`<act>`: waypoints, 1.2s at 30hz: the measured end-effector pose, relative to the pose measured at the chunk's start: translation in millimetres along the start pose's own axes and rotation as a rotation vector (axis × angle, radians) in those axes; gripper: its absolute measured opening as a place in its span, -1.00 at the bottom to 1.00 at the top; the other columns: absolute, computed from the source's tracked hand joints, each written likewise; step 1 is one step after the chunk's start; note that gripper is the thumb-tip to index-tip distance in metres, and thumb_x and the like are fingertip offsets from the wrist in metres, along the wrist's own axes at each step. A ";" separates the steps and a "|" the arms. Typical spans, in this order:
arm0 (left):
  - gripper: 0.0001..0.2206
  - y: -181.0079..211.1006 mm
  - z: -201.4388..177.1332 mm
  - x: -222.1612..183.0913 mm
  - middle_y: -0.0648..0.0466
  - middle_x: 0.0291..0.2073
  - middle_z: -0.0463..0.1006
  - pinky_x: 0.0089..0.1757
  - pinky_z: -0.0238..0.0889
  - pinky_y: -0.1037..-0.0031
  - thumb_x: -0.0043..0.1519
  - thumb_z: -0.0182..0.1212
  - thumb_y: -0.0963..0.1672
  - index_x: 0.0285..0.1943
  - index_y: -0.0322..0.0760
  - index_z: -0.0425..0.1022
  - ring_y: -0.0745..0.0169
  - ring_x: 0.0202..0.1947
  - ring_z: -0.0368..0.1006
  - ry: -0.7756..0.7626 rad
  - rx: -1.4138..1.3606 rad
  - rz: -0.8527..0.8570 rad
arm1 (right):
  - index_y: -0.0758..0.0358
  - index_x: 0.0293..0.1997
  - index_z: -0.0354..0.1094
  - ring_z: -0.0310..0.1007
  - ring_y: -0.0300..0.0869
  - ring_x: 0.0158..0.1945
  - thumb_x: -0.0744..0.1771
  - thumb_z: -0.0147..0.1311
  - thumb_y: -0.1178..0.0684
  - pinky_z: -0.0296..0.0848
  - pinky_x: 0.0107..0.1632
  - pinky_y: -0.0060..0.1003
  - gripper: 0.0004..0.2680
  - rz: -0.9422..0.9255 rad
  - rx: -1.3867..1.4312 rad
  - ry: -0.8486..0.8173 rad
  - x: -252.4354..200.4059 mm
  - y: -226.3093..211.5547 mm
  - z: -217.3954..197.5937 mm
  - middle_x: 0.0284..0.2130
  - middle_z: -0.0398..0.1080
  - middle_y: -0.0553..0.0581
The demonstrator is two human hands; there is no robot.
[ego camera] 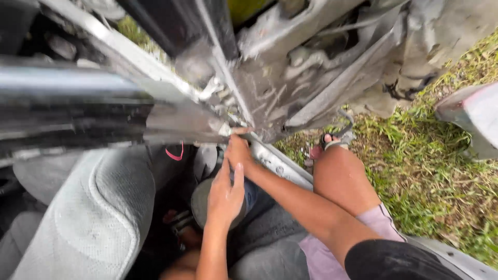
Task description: Sanding the metal frame of a car door using sandpaper and water to prepare the surface.
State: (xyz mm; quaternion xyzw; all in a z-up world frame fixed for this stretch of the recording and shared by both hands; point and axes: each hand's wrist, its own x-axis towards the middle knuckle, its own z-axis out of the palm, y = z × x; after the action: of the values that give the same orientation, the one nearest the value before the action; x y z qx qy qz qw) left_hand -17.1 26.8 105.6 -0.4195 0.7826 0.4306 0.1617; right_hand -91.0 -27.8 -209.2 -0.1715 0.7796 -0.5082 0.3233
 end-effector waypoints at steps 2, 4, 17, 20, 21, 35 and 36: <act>-0.26 -36.8 9.6 3.7 -0.30 0.52 0.04 0.39 -0.12 0.09 0.42 -0.40 0.17 0.60 -0.45 -0.09 -0.13 0.54 -0.05 0.005 -0.011 -0.022 | 0.39 0.11 0.11 0.48 0.25 0.01 0.24 0.05 0.30 0.44 0.06 0.12 -0.66 -0.015 -0.113 -0.061 -35.5 -4.2 -8.7 -0.01 0.34 0.41; -0.24 -44.4 17.0 20.3 -0.33 0.50 0.06 0.38 -0.10 0.07 0.42 -0.39 0.19 0.60 -0.47 -0.06 -0.17 0.53 -0.03 0.043 -0.017 0.079 | 0.43 0.43 -0.08 0.42 0.36 0.15 0.24 0.00 0.35 0.40 0.19 0.21 -0.44 -0.110 -0.241 -0.024 -0.7 -13.0 -40.5 0.32 0.18 0.54; -0.25 -87.5 29.9 26.6 -0.17 0.44 0.24 0.27 0.03 0.19 0.31 -0.23 0.18 0.53 -0.40 0.07 -0.08 0.42 0.17 0.141 0.022 0.090 | 0.09 -0.01 0.28 0.40 0.04 -0.54 0.31 -0.19 0.20 0.38 -0.45 -0.03 -0.79 -0.235 -0.155 0.029 12.4 81.1 18.1 -0.64 0.36 0.19; -0.25 -71.1 31.6 47.2 -0.17 0.45 0.22 0.29 0.00 0.21 0.31 -0.22 0.18 0.53 -0.41 0.06 -0.08 0.45 0.12 0.149 0.042 0.167 | 0.11 -0.03 0.23 0.36 -0.05 -0.56 0.38 -0.21 0.17 0.30 -0.45 -0.10 -0.87 -0.277 -0.059 0.050 28.6 32.9 -22.8 -0.65 0.32 0.15; -0.25 -86.8 37.4 33.0 -0.15 0.44 0.24 0.27 0.05 0.20 0.31 -0.22 0.18 0.53 -0.39 0.06 -0.08 0.44 0.14 0.124 0.053 0.076 | 0.29 -0.41 0.25 0.36 0.13 -0.56 0.41 -0.26 0.13 0.23 -0.48 0.04 -0.78 -0.255 -0.158 0.089 -6.4 21.3 -11.0 -0.62 0.32 0.27; -0.23 -69.3 32.3 42.1 -0.13 0.50 0.13 0.31 -0.05 0.21 0.30 -0.27 0.20 0.55 -0.36 0.02 -0.04 0.50 0.05 0.100 0.037 0.105 | 0.20 -0.34 0.26 0.36 0.01 -0.53 0.38 -0.36 -0.14 0.23 -0.36 -0.05 -0.70 -0.025 -0.022 -0.143 -10.8 -11.4 -35.6 -0.67 0.24 0.17; -0.25 -72.5 30.7 37.7 -0.08 0.51 0.12 0.31 -0.02 0.20 0.29 -0.26 0.19 0.57 -0.31 0.02 -0.03 0.51 0.03 0.089 0.029 0.062 | 0.22 -0.22 0.14 0.35 0.15 -0.53 0.38 -0.27 0.18 0.18 -0.46 0.10 -0.93 -0.178 -0.229 -0.075 -15.3 -14.5 -23.0 -0.61 0.22 0.24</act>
State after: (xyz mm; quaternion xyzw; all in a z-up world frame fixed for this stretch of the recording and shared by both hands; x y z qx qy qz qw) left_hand 14.9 12.1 25.7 -0.4116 0.8078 0.4049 0.1191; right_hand -96.3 -9.1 -184.7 -0.2948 0.8016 -0.4357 0.2841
